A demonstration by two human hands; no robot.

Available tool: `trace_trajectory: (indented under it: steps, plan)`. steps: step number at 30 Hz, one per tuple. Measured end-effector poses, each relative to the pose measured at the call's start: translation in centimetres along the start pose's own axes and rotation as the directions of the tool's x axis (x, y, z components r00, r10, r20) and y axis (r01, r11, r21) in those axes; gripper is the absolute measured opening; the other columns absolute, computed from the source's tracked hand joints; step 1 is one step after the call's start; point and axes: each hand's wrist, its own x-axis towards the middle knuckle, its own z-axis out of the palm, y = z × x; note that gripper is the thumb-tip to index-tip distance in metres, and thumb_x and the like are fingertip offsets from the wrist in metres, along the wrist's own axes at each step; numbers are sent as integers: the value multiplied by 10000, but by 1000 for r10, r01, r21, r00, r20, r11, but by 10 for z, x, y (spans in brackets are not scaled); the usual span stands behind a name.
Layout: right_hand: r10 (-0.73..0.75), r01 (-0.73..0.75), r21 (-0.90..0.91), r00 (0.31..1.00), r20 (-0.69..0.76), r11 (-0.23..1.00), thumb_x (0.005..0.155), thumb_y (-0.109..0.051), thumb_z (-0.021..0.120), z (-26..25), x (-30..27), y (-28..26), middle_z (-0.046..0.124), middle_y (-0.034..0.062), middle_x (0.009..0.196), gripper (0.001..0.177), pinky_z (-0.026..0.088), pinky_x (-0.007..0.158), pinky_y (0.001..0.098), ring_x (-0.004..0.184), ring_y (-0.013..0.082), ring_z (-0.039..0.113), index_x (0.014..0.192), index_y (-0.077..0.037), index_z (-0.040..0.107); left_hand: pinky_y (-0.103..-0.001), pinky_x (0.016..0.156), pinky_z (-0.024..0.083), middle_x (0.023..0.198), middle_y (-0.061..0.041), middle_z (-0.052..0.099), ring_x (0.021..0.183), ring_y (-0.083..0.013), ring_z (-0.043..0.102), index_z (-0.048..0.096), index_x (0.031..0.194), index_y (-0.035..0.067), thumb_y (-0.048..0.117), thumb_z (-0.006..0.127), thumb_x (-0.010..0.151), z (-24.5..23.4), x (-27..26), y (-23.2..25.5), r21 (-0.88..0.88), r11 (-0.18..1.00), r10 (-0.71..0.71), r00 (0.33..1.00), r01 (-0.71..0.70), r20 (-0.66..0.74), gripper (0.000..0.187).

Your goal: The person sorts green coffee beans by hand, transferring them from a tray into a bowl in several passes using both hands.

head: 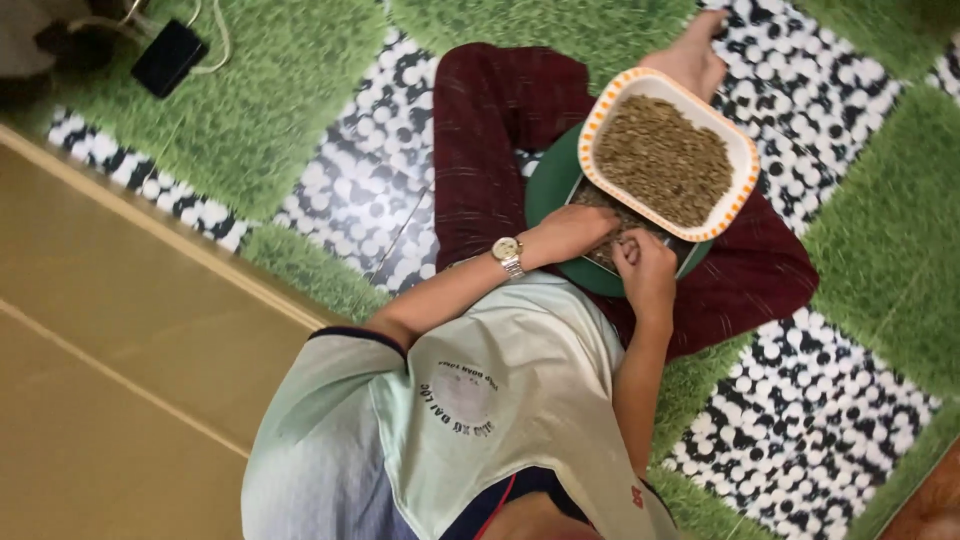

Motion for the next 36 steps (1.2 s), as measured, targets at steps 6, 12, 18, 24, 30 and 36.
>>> trace_trajectory:
  steps: [6, 12, 18, 24, 30, 36]
  plan:
    - [-30, 30, 3, 998, -60, 1000, 908, 38, 744, -1, -1, -1, 575, 95, 663, 115, 561, 688, 406, 668, 283, 654, 999, -6, 688, -490, 702, 597, 911, -112, 679, 831, -382, 716, 645, 1008, 119, 206, 614, 932, 29, 6, -21, 49, 998, 45, 999, -45, -5, 119]
    - [-60, 60, 6, 995, -77, 998, 904, 59, 734, -3, 0, -4, 580, 106, 652, 111, 550, 670, 405, 645, 297, 651, 988, 3, 689, -500, 694, 592, 929, -98, 639, 838, -391, 707, 603, 1029, 116, 206, 604, 935, 23, 8, -19, 15, 996, 90, 996, -90, 6, 130]
    - [-74, 74, -4, 994, -85, 997, 908, 24, 733, -1, 0, 1, 595, 117, 656, 112, 550, 666, 412, 657, 300, 659, 1001, -25, 697, -505, 707, 593, 967, -84, 639, 867, -397, 707, 591, 1045, 128, 222, 609, 921, 36, 10, -25, 40, 997, 72, 997, -72, 4, 157]
    - [-69, 69, -7, 993, -94, 998, 915, 28, 716, -2, 1, -3, 581, 116, 635, 87, 537, 650, 405, 628, 299, 643, 975, -29, 689, -491, 766, 607, 1018, -90, 659, 923, -380, 716, 595, 1072, 115, 236, 630, 918, 36, 12, -27, 10, 998, 68, 997, -68, 31, 199]
    - [-52, 54, 18, 995, -89, 998, 926, 34, 703, -5, 0, -8, 578, 127, 629, 74, 526, 633, 406, 607, 304, 630, 976, -20, 691, -502, 804, 606, 1062, -82, 673, 965, -381, 717, 595, 1108, 118, 271, 674, 915, 18, 9, -18, -5, 998, 67, 994, -67, 81, 259]
    - [-39, 40, 13, 995, -96, 999, 941, 7, 705, -4, 1, -7, 569, 130, 623, 65, 516, 643, 409, 609, 293, 622, 994, -30, 698, -501, 795, 604, 1045, -87, 672, 951, -379, 719, 597, 1101, 113, 238, 646, 943, 14, 12, -13, 14, 998, 65, 996, -66, 69, 207]
